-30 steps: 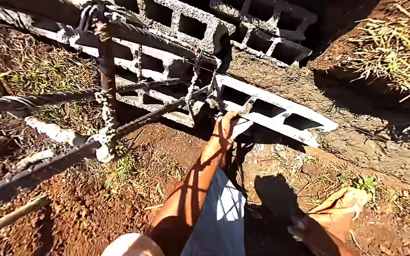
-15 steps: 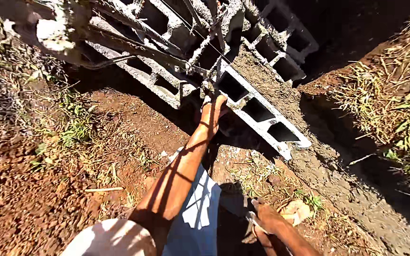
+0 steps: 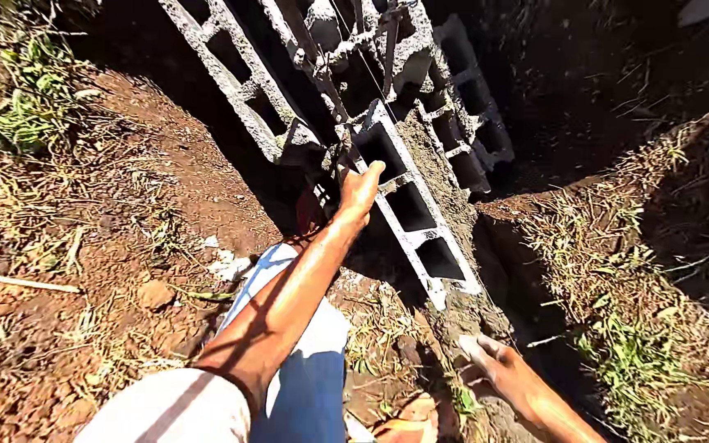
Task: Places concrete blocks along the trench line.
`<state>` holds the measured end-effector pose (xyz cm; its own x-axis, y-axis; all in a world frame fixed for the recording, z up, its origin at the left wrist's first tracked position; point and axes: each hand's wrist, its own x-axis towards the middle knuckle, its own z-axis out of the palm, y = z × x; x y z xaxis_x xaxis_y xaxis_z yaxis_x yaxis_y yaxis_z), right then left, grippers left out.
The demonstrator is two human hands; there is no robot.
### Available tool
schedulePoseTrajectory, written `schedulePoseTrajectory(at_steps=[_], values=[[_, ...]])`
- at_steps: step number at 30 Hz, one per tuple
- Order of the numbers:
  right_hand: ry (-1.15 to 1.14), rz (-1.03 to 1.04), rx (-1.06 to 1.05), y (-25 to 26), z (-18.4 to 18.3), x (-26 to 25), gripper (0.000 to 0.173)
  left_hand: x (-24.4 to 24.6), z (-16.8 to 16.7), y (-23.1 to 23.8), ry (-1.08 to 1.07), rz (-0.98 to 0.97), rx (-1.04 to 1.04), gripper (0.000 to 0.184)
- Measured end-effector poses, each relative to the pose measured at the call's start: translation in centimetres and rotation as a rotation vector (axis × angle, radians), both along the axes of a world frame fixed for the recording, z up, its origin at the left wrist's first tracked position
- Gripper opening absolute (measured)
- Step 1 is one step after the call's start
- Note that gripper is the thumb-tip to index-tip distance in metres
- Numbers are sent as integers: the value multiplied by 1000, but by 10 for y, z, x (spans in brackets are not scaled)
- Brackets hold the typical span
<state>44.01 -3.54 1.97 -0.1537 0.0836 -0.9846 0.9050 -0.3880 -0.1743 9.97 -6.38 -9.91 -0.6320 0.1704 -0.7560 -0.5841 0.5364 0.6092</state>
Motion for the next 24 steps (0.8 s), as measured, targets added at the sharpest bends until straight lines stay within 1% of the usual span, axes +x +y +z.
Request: schedulePoseTrajectory(at_steps=[1, 2, 5, 6, 7, 9, 11, 14, 18, 20, 22, 24], values=[[-21, -129, -49, -8, -9, 4, 41, 0, 0, 2, -9, -11, -19, 68], [-12, -188, -48, -16, -20, 8, 49, -1, 0, 2, -15, -37, -37, 62], [88, -210, 20, -30, -51, 10, 80, -6, -4, -4, -15, -146, -49, 53], [104, -213, 33, -31, -57, 5, 86, -5, -6, -5, -16, -164, -32, 50], [112, -229, 47, -32, -61, -1, 87, -4, -8, -5, -24, -165, -6, 48], [133, -290, 64, -30, -64, -19, 76, -2, -9, -2, -17, -142, 38, 45], [144, -375, 77, -30, -67, -37, 69, -1, -8, 0, 3, -127, 48, 42], [103, -491, 103, -27, -70, -54, 64, -1, -5, -1, 20, -121, 51, 37], [44, -420, 188, -18, -82, -55, 62, 2, 2, 2, 26, -120, 63, 26], [34, -383, 195, -17, -88, -56, 65, 3, 6, 1, 35, -129, 68, 21], [8, -401, 177, -20, -89, -60, 67, 4, 6, 0, 40, -137, 57, 22], [-16, -465, 190, -22, -91, -66, 66, 3, 5, 0, 40, -131, 61, 24]])
